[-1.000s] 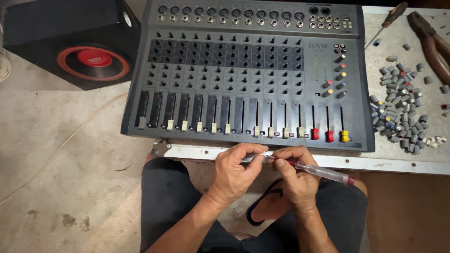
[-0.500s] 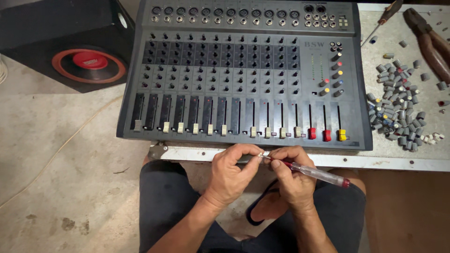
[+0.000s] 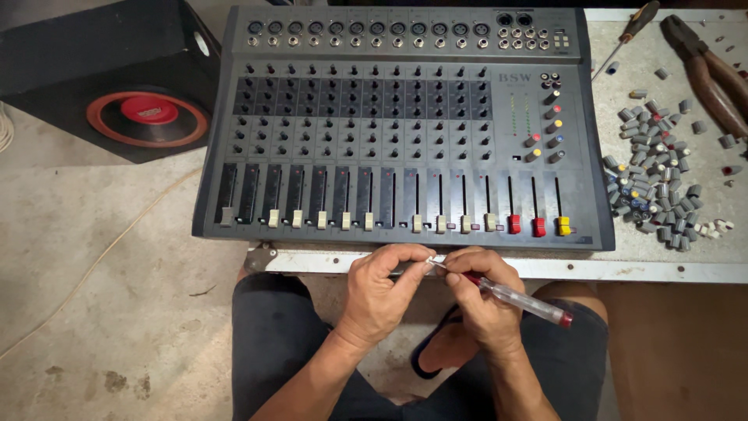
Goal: The person sits at a workbench in front of an audio mixing console and uses a screwdriver to work on the fader area, handling small fader knob caps by hand. Many removed fader caps lie in a pile on the bench beside pliers and other tools as the person continues working on the mixer.
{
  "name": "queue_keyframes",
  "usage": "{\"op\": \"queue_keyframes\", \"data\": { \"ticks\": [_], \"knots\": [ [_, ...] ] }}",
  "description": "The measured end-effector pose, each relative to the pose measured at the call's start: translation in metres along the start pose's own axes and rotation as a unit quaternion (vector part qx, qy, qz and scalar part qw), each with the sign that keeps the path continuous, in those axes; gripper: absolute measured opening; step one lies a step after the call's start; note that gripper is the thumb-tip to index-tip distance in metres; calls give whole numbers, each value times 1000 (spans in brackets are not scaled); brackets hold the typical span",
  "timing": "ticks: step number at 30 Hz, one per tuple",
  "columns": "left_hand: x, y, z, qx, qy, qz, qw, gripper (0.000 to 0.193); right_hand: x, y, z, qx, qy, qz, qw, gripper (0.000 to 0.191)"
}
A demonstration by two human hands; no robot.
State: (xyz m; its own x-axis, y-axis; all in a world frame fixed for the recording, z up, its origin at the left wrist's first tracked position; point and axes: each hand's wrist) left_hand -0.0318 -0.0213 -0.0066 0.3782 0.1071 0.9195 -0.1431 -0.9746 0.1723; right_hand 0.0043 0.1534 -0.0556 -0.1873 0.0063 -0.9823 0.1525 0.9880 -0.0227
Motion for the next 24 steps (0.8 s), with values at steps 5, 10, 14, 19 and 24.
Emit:
{"op": "queue_keyframes", "data": {
  "ticks": [5,10,14,19,24],
  "knots": [
    [4,0,-1,1,17,-20,1000,8,-1,-2,1,14,-27,-29,999,8],
    [4,-1,-2,3,24,-14,1000,9,0,-2,1,22,-62,-58,996,9],
    [3,-1,-2,7,25,-14,1000,11,2,-3,1,46,-79,-46,995,9],
    [3,-2,-2,3,52,-18,998,15,3,-4,2,53,-83,-66,993,8],
    [4,1,-1,-10,3,-31,999,19,3,-6,2,63,-69,-55,994,10]
  ]
}}
Point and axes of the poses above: each hand's wrist, its own z-axis away from the middle knuckle, its own y-axis out of the back of the hand, x = y × z, and after that the axes turned 6 degrees about -y, right-handed
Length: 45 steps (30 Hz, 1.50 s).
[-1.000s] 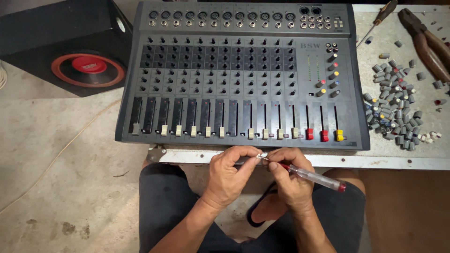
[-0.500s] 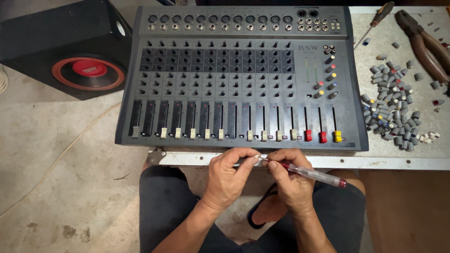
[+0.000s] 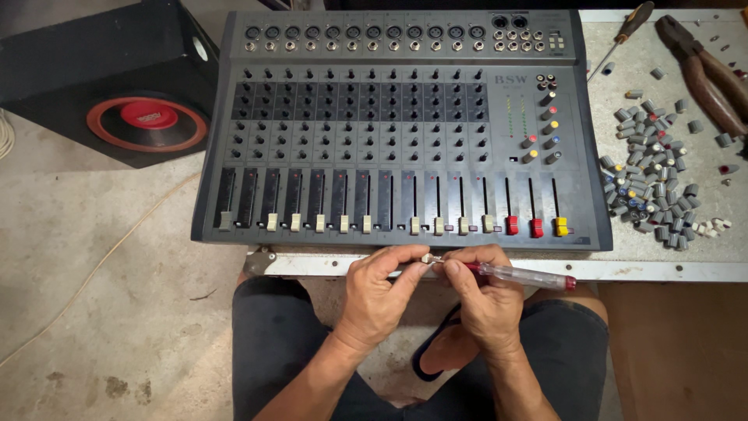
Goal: The person sits at a workbench in front of an audio mixing console and uses a screwdriver to work on the fader area, handling small fader knob caps by hand. Many removed fader caps lie in a pile on the bench beside pliers and other tools as the person continues working on the mixer.
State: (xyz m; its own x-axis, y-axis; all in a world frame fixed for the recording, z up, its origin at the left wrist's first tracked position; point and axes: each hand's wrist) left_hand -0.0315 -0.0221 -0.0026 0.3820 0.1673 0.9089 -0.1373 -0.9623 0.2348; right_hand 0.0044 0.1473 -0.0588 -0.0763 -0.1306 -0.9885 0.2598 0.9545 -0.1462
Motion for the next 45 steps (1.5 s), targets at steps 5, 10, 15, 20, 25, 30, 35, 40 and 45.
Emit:
{"op": "queue_keyframes", "data": {
  "ticks": [5,10,15,20,25,30,35,40,45],
  "knots": [
    [-1,-1,-1,0,31,6,1000,16,-1,0,0,-4,18,5,1000,10],
    [-1,0,-1,-7,33,0,999,16,-2,-2,-1,-18,23,-39,999,9],
    [-2,-1,-2,-11,28,-6,1000,15,-1,-2,1,-7,24,5,1000,9],
    [-1,-2,-1,-11,49,3,999,14,0,2,0,-6,15,-83,996,9],
    [0,-1,-2,-8,32,15,999,14,2,0,1,-12,19,-69,997,9],
    [0,-1,-1,-9,31,7,999,15,0,0,1,-20,20,-77,997,9],
    [-1,-2,-1,-5,26,4,1000,15,-1,0,1,-13,9,-62,998,8],
    [0,-3,0,-6,41,-4,999,15,-2,0,0,-11,-1,-65,998,7],
    [0,-3,0,-7,48,-1,999,16,-2,-1,-1,-17,9,-65,998,7]
  ]
}}
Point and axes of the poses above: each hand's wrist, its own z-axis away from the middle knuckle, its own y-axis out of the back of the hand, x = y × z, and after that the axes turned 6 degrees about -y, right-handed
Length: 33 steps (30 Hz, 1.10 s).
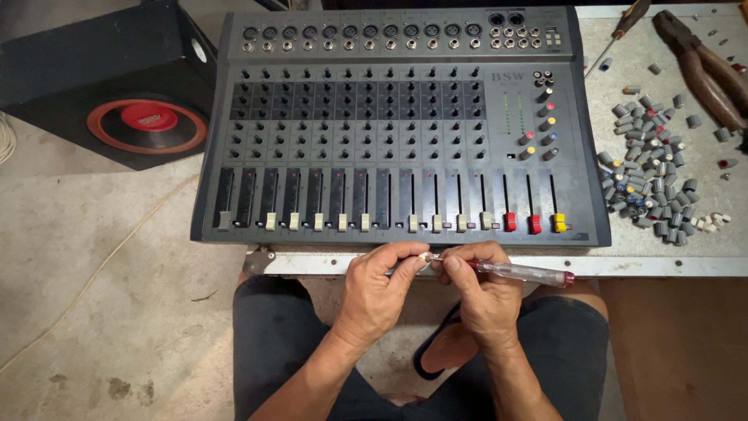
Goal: The person sits at a workbench in front of an audio mixing console and uses a screwdriver to work on the fader area, handling small fader knob caps by hand. Many removed fader caps lie in a pile on the bench beside pliers and other tools as the person continues working on the mixer.
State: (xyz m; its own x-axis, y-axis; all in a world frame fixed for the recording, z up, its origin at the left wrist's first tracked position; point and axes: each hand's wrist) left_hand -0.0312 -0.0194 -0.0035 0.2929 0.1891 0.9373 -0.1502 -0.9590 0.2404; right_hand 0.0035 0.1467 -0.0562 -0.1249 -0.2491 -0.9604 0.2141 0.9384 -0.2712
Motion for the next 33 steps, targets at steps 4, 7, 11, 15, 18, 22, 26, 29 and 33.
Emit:
{"op": "queue_keyframes", "data": {
  "ticks": [4,7,11,15,18,22,26,29,33],
  "knots": [
    [-2,0,-1,0,-4,-2,1000,16,0,0,0,1,2,13,1000,8],
    [-3,0,-1,-4,-4,9,1000,15,1,1,1,2,11,51,999,8],
    [-4,-1,-1,-8,-4,24,1000,14,2,5,1,21,-5,-34,999,7],
    [-4,-1,-1,-1,-19,16,1000,14,6,6,1,6,-2,-22,1000,7],
    [-4,-1,-1,1,-21,-1,1000,15,6,6,2,-2,0,-14,1000,8],
    [-2,0,-1,-4,-17,-4,1000,15,3,5,2,-15,13,-8,1000,8],
    [-1,0,-1,-7,-14,2,1000,15,1,3,1,-8,15,15,1000,8],
    [0,-1,-2,-7,-14,-4,1000,15,-1,3,2,-2,8,32,999,7],
    [0,-2,-1,-8,-12,-3,1000,15,-2,4,1,-6,1,29,1000,7]
  ]
}}
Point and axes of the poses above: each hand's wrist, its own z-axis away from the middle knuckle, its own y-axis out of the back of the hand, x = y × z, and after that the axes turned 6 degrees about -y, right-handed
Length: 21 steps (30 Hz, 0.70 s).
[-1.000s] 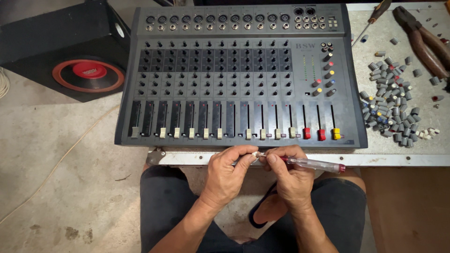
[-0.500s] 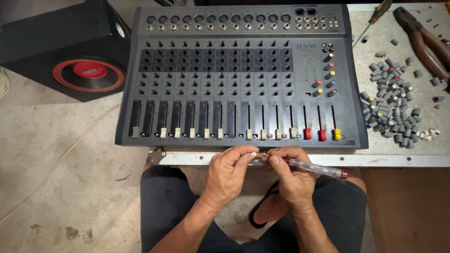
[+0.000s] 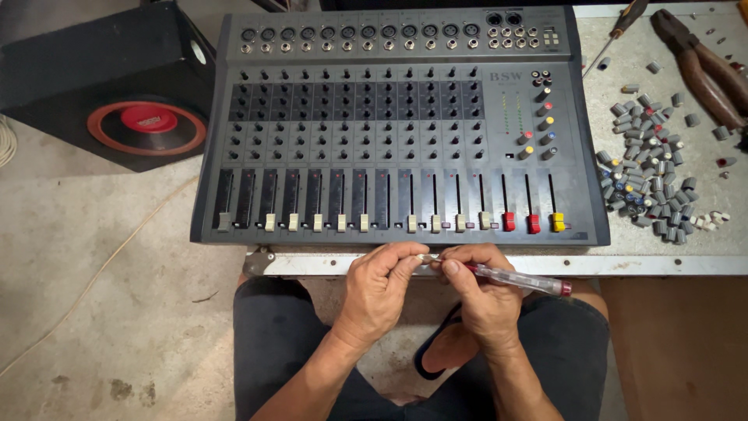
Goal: The person sits at a workbench in front of an audio mixing console and uses a screwdriver to work on the fader area, handling small fader knob caps by hand. Many removed fader caps lie in a pile on the bench beside pliers and other tools as the person continues working on the mixer.
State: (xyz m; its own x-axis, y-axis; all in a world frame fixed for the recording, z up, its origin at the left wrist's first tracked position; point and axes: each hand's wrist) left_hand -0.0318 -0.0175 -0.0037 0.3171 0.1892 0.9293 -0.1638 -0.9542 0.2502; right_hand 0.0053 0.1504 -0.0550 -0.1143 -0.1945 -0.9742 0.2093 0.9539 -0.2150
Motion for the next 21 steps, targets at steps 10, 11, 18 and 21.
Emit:
{"op": "queue_keyframes", "data": {
  "ticks": [10,11,18,21],
  "knots": [
    [-1,1,1,-3,-22,-10,1000,13,2,-1,0,-1,32,95,995,7],
    [-1,2,0,-2,-22,-8,1000,13,3,-1,0,1,22,74,997,7],
    [0,-1,0,2,4,34,999,10,10,5,-1,33,-24,-108,993,6],
    [0,1,-1,2,-1,32,999,10,8,5,0,7,-9,-65,998,6]
  ]
}}
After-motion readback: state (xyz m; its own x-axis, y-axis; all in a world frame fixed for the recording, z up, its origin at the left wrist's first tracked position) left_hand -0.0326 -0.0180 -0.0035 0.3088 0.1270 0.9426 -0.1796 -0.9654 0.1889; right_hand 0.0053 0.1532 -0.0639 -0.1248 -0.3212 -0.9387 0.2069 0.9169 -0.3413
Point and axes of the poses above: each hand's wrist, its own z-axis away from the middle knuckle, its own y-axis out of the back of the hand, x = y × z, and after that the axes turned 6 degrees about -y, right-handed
